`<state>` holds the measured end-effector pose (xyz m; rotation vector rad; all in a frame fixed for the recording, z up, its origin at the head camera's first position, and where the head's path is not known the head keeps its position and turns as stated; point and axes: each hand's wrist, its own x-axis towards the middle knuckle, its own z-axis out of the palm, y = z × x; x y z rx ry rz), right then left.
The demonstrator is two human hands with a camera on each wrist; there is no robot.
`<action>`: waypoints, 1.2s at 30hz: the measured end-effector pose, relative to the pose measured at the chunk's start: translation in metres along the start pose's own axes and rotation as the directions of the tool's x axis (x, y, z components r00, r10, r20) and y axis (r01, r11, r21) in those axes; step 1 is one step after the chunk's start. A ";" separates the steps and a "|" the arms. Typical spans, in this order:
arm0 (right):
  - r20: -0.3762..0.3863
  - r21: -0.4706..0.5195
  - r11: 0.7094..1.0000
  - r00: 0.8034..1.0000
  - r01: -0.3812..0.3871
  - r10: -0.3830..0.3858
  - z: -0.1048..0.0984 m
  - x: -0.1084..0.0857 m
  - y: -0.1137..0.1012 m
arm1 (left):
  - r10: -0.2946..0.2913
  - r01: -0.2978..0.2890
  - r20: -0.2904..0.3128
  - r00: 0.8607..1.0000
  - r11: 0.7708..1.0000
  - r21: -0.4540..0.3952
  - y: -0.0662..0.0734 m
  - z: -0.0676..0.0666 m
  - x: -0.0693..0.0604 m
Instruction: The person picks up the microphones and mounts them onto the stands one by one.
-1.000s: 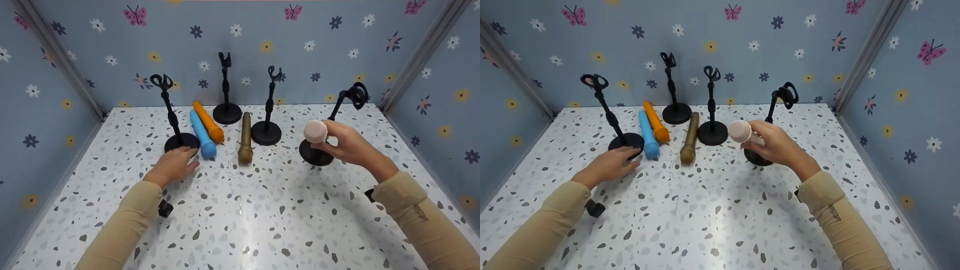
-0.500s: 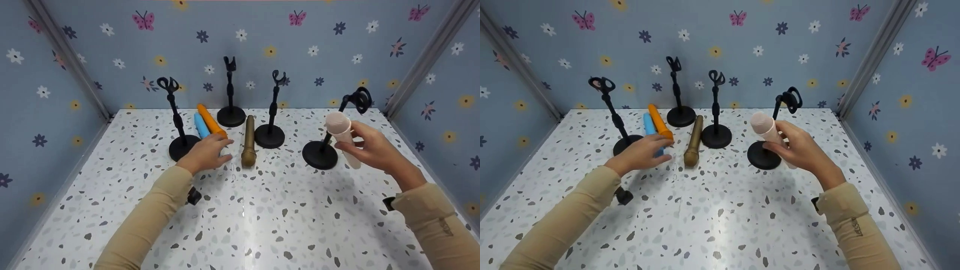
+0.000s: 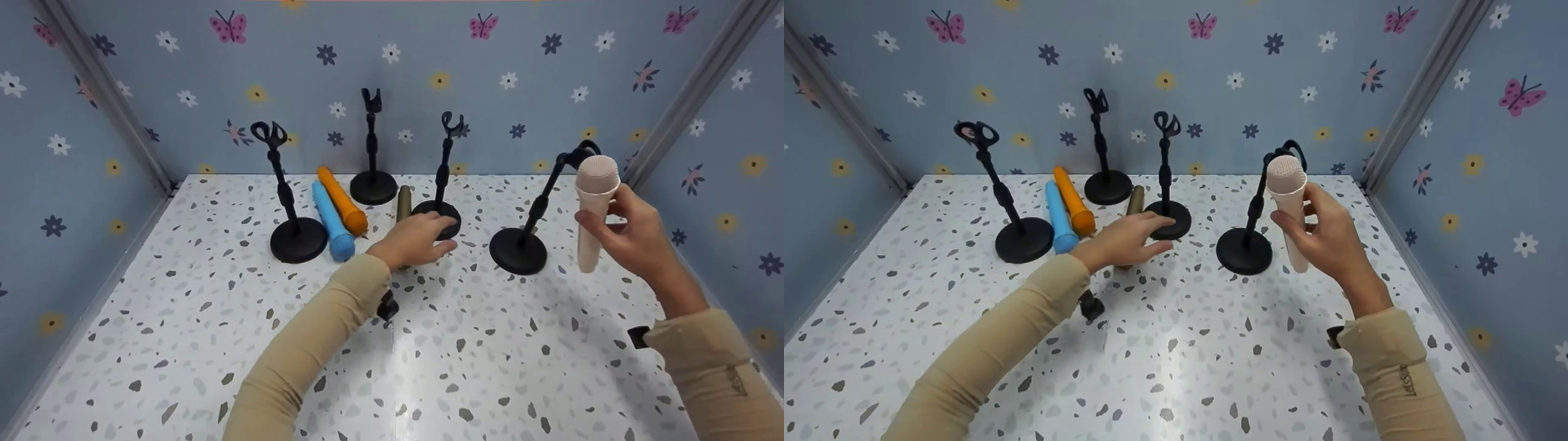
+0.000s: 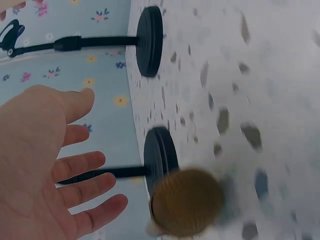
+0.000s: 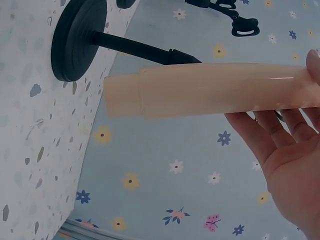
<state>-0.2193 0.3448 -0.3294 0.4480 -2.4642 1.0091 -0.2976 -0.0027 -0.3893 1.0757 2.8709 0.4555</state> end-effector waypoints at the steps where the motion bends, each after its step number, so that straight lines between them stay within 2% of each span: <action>1: -0.010 0.004 1.000 1.000 -0.007 0.007 0.000 0.000 0.001 | 0.010 -0.010 0.008 1.000 1.000 -0.009 0.005 0.002 0.007; 5: -0.011 -0.033 0.999 1.000 0.025 -0.026 0.004 -0.003 0.007 | 0.038 -0.034 0.051 0.998 0.997 -0.063 0.020 0.011 0.033; 8: 0.035 -0.089 0.994 0.997 0.071 -0.068 0.007 -0.003 0.012 | 0.051 -0.037 0.092 0.994 0.988 -0.151 0.027 0.017 0.050; 10: 0.081 -0.116 0.989 0.994 0.087 -0.078 0.010 -0.003 0.016 | 0.056 -0.031 0.103 0.993 0.973 -0.229 0.031 0.022 0.060; 13: 0.138 -0.118 0.989 0.988 0.091 -0.074 0.015 -0.002 0.023 | 0.052 -0.017 0.086 0.995 0.930 -0.367 0.037 0.033 0.075; 17: 0.162 -0.097 0.991 0.984 0.089 -0.072 0.018 -0.003 0.031 | 0.030 -0.011 0.028 0.999 0.862 -0.506 0.051 0.050 0.095; 20: 0.161 -0.099 0.991 0.984 0.089 -0.072 0.018 -0.004 0.035 | 0.005 -0.005 -0.002 1.000 0.818 -0.575 0.064 0.060 0.108; 23: 0.162 -0.117 0.990 0.985 0.079 -0.060 0.018 -0.005 0.035 | -0.021 0.000 -0.028 0.999 0.789 -0.614 0.074 0.065 0.118; 26: 0.165 -0.120 0.990 0.985 0.073 -0.053 0.019 -0.004 0.034 | -0.056 0.008 -0.061 0.997 0.795 -0.607 0.079 0.065 0.122; 30: 0.174 -0.104 0.991 0.983 0.080 -0.061 0.023 -0.001 0.033 | -0.096 0.028 -0.087 0.992 0.818 -0.574 0.077 0.065 0.121; 32: 0.182 -0.103 0.991 0.981 0.088 -0.068 0.024 -0.001 0.033 | -0.086 0.028 -0.077 0.993 0.827 -0.562 0.076 0.067 0.119; 36: 0.196 -0.110 0.988 0.977 0.107 -0.083 0.026 -0.004 0.034 | -0.025 -0.017 -0.073 0.997 0.850 -0.527 0.075 0.071 0.116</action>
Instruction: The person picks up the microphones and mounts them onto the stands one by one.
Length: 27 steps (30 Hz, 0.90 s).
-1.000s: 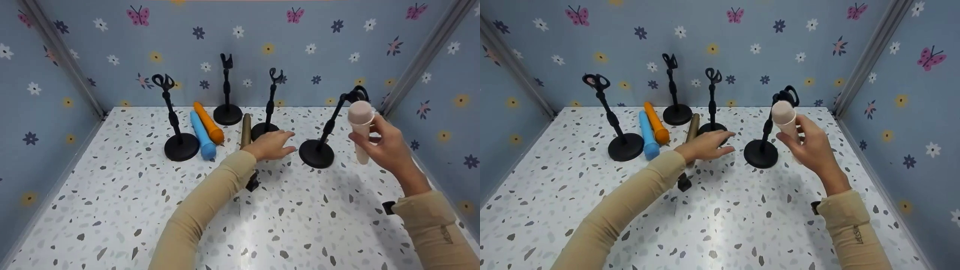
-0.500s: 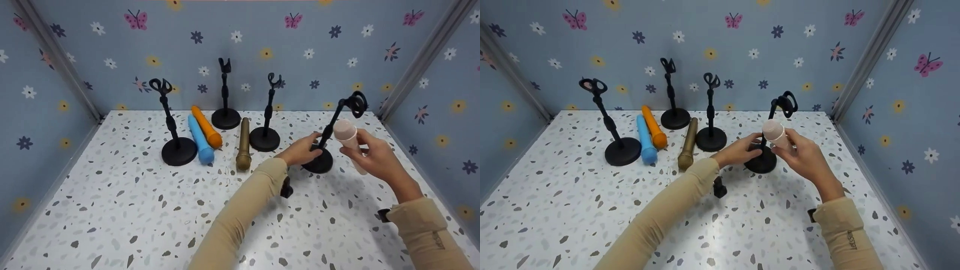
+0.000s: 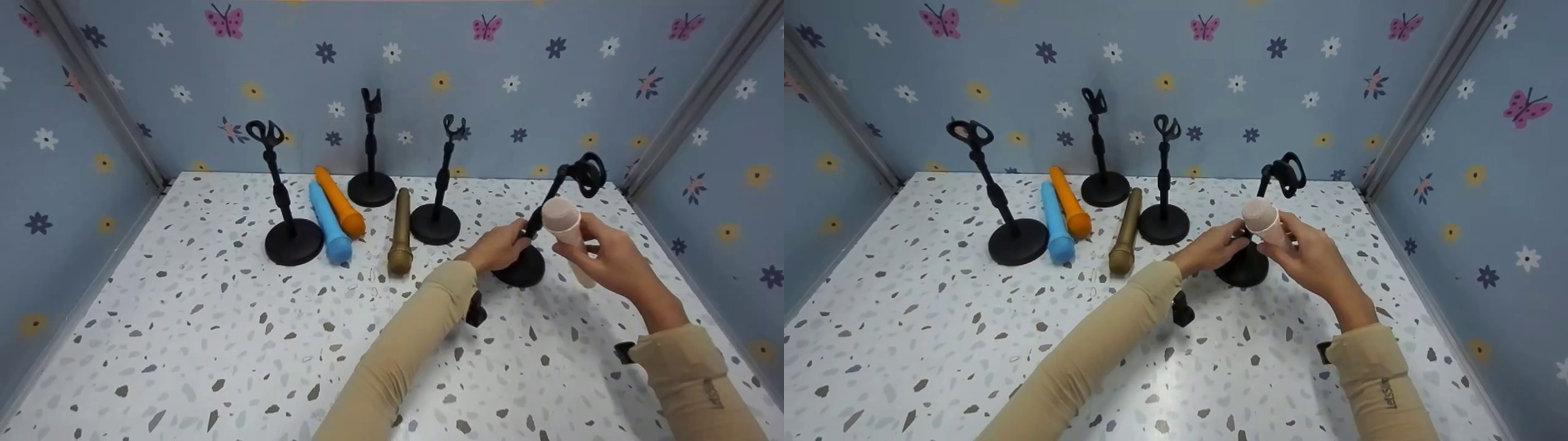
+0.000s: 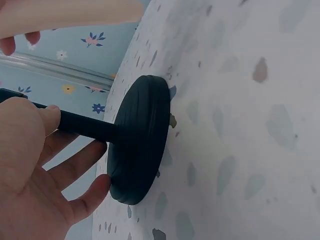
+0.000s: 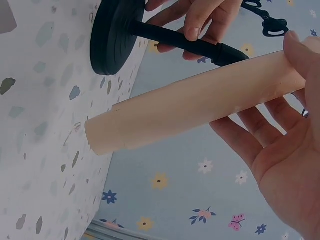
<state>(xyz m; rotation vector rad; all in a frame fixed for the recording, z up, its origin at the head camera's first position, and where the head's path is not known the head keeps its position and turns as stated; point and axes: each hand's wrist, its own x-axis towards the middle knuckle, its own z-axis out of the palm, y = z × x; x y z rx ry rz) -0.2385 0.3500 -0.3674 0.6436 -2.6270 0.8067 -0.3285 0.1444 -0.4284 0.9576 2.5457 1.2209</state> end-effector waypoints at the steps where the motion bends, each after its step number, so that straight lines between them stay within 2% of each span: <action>1: 0.003 -0.001 1.000 1.000 0.008 -0.008 0.000 0.000 -0.001 | 0.013 -0.013 0.000 1.000 1.000 0.017 -0.001 0.000 -0.001; 7: 0.030 0.055 0.996 0.997 0.073 -0.074 0.004 0.005 -0.013 | 0.040 -0.037 -0.021 0.999 0.992 0.123 -0.007 -0.005 -0.014; 13: 0.067 0.141 0.982 0.989 0.122 -0.132 0.011 0.011 -0.025 | 0.067 -0.063 -0.009 0.998 0.968 0.242 -0.014 -0.017 -0.031; 16: 0.136 0.191 0.978 0.985 0.079 -0.106 0.014 0.014 -0.030 | 0.063 -0.061 0.002 0.998 0.960 0.272 -0.016 -0.024 -0.040; 21: 0.260 0.220 0.975 0.965 -0.011 -0.048 0.019 0.024 -0.039 | 0.006 0.000 -0.019 1.000 0.954 0.300 -0.020 -0.040 -0.059; 24: 0.311 0.241 0.970 0.950 -0.047 -0.031 0.021 0.029 -0.042 | -0.009 0.022 -0.041 0.999 0.950 0.311 -0.023 -0.047 -0.070; 27: 0.329 0.291 0.955 0.943 -0.058 -0.043 0.024 0.032 -0.044 | -0.002 0.020 -0.052 0.999 0.940 0.341 -0.024 -0.053 -0.081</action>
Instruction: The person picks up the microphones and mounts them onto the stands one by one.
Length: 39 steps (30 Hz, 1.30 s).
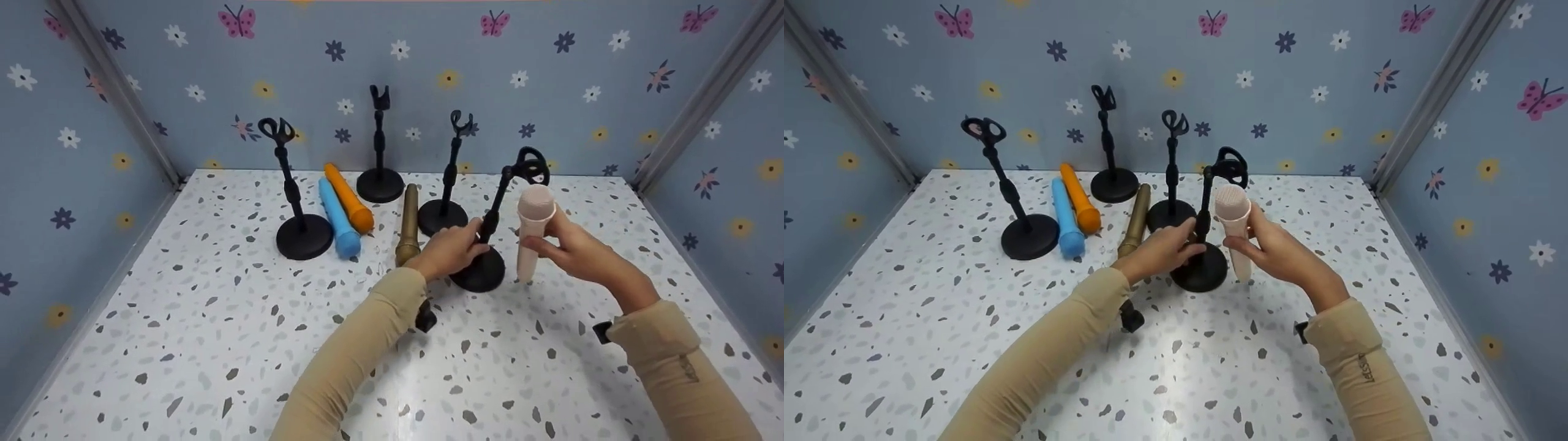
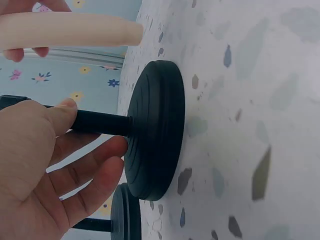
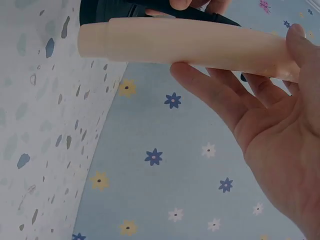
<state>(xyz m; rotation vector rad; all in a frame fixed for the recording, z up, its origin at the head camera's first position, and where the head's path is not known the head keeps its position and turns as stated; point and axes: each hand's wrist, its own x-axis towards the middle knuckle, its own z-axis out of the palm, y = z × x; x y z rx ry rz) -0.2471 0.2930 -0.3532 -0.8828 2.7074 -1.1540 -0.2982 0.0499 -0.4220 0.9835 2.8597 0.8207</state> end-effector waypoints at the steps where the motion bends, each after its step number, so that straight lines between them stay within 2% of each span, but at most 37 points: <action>1: -0.002 0.012 1.000 1.000 0.010 -0.010 0.000 0.001 0.000 | 0.003 -0.003 -0.004 1.000 1.000 0.013 -0.001 -0.001 -0.002; 5: -0.026 0.029 0.998 0.998 0.049 -0.048 0.003 0.005 0.000 | 0.004 -0.002 -0.019 1.000 0.998 0.061 -0.004 -0.006 -0.011; 10: -0.024 0.042 0.997 0.998 0.059 -0.058 0.005 0.010 -0.003 | -0.013 0.017 -0.052 0.999 0.996 0.091 -0.008 -0.010 -0.021; 18: -0.067 0.030 0.993 0.992 0.113 -0.111 0.010 0.014 -0.003 | -0.114 0.126 -0.116 0.987 0.987 0.104 -0.010 -0.015 -0.037; 26: -0.098 0.057 0.988 0.986 0.141 -0.135 0.014 0.014 -0.005 | -0.112 0.134 -0.177 0.978 0.984 0.118 -0.008 -0.012 -0.043; 29: -0.093 0.077 0.987 0.987 0.141 -0.134 0.014 0.016 -0.008 | -0.124 0.134 -0.150 0.981 0.989 0.057 -0.008 -0.014 -0.044; 31: -0.084 0.079 0.988 0.988 0.133 -0.127 0.014 0.017 -0.009 | -0.135 0.131 -0.113 0.984 0.990 -0.049 -0.010 -0.018 -0.044; 33: -0.074 0.081 0.989 0.990 0.127 -0.121 0.014 0.017 -0.009 | -0.126 0.108 -0.085 0.988 0.976 -0.190 -0.012 -0.021 -0.043; 36: -0.073 0.081 0.989 0.990 0.127 -0.121 0.015 0.018 -0.010 | -0.088 0.055 -0.076 0.993 0.930 -0.363 -0.016 -0.024 -0.042; 37: -0.074 0.076 0.989 0.990 0.128 -0.122 0.015 0.018 -0.010 | -0.071 0.033 -0.082 0.994 0.919 -0.392 -0.017 -0.024 -0.042; 39: -0.077 0.076 0.988 0.989 0.133 -0.127 0.015 0.019 -0.010 | -0.047 0.000 -0.111 0.993 0.922 -0.388 -0.019 -0.025 -0.042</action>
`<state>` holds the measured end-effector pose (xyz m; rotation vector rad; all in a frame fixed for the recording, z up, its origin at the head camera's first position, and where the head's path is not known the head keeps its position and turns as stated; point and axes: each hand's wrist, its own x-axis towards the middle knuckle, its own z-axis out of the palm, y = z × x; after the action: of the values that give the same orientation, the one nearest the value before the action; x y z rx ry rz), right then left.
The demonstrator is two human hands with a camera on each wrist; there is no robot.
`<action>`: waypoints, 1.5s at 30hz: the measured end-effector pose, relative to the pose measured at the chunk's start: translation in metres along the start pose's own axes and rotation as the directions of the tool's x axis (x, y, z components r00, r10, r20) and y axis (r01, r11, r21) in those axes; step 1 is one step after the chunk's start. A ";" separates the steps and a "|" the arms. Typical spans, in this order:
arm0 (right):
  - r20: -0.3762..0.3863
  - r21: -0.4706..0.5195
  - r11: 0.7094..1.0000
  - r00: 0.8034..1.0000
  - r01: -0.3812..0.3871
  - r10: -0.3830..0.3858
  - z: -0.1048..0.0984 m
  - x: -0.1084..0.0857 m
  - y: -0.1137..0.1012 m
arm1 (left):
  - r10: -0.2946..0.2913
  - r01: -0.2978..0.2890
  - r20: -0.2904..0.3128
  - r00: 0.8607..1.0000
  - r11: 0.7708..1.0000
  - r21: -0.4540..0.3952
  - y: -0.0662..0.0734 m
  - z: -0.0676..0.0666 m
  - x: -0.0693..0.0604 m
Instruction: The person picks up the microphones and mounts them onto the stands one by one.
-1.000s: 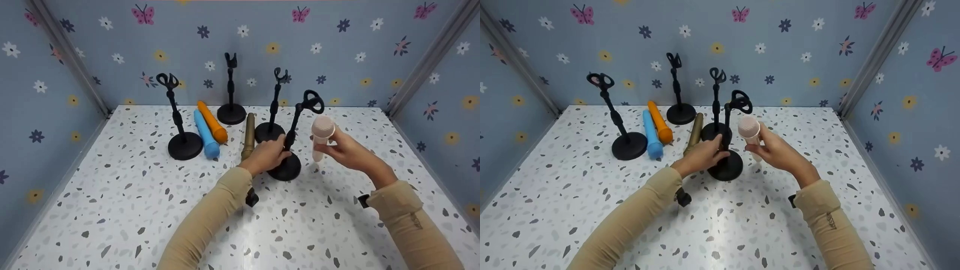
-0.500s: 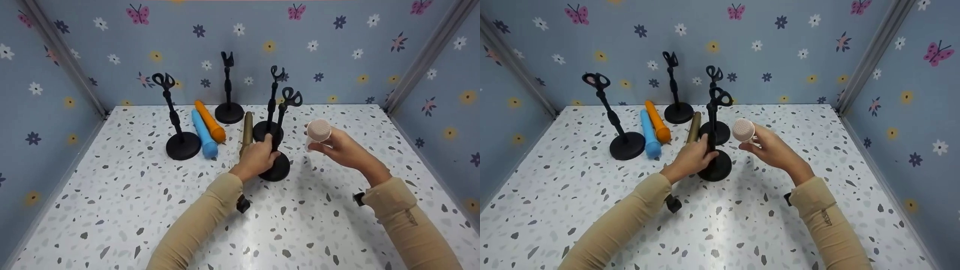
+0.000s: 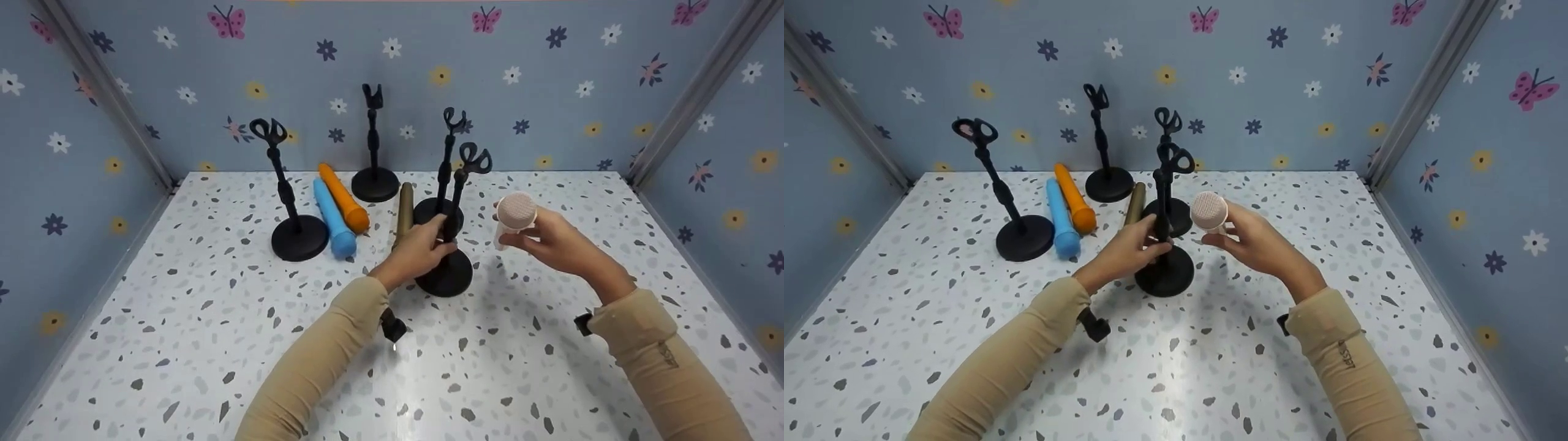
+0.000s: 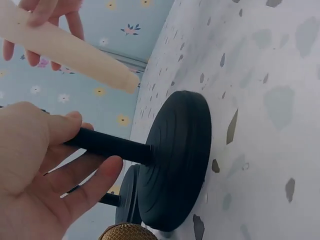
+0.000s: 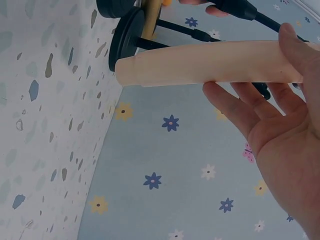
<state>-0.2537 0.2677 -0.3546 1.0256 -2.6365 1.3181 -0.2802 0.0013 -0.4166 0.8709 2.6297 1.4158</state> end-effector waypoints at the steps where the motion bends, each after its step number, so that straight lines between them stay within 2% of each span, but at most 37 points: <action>1: -0.005 -0.003 1.000 1.000 0.004 -0.004 0.000 0.000 0.000 | 0.010 -0.010 -0.012 1.000 1.000 0.012 0.000 0.000 0.000; 4: -0.013 0.000 1.000 1.000 0.000 0.000 0.001 0.000 -0.001 | 0.024 -0.021 -0.054 0.998 0.998 0.051 -0.001 -0.002 -0.002; 8: -0.023 0.016 0.999 0.999 -0.030 0.030 0.001 0.001 -0.005 | 0.006 0.001 -0.111 0.994 0.998 0.056 -0.001 -0.003 -0.007; 12: -0.031 0.000 1.000 0.999 -0.017 0.017 0.001 0.002 -0.008 | -0.005 0.018 -0.162 0.987 0.997 0.077 -0.001 -0.004 -0.012; 16: -0.035 -0.007 1.000 0.999 0.009 -0.009 0.003 0.002 -0.009 | -0.016 0.038 -0.182 0.983 0.992 0.118 0.000 -0.002 -0.014; 22: -0.059 -0.014 1.000 0.998 0.020 -0.021 0.004 0.001 -0.010 | -0.023 0.042 -0.167 0.986 0.993 0.111 0.001 -0.003 -0.015; 29: -0.091 -0.037 0.995 0.992 0.089 -0.092 0.002 0.002 -0.009 | -0.011 0.041 -0.159 0.987 0.983 0.181 0.003 -0.002 -0.013; 35: -0.070 0.047 0.997 0.996 0.057 -0.053 0.003 0.002 -0.011 | -0.036 0.061 -0.151 0.988 0.984 0.168 0.005 -0.001 -0.013; 39: -0.039 0.037 0.998 0.998 0.047 -0.046 0.004 0.004 -0.012 | -0.022 0.048 -0.147 0.989 0.983 0.178 0.004 -0.003 -0.013; 42: -0.033 0.030 0.998 0.998 0.049 -0.048 0.003 0.004 -0.016 | -0.009 0.028 -0.122 0.992 0.987 0.156 0.003 -0.005 -0.013; 45: -0.024 0.063 0.997 0.999 0.049 -0.048 0.001 0.006 -0.020 | -0.010 0.020 -0.088 0.996 0.993 0.119 0.003 -0.009 -0.013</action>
<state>-0.2465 0.2555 -0.3394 1.0686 -2.5522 1.4029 -0.2705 -0.0100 -0.4118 0.8155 2.8051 1.3344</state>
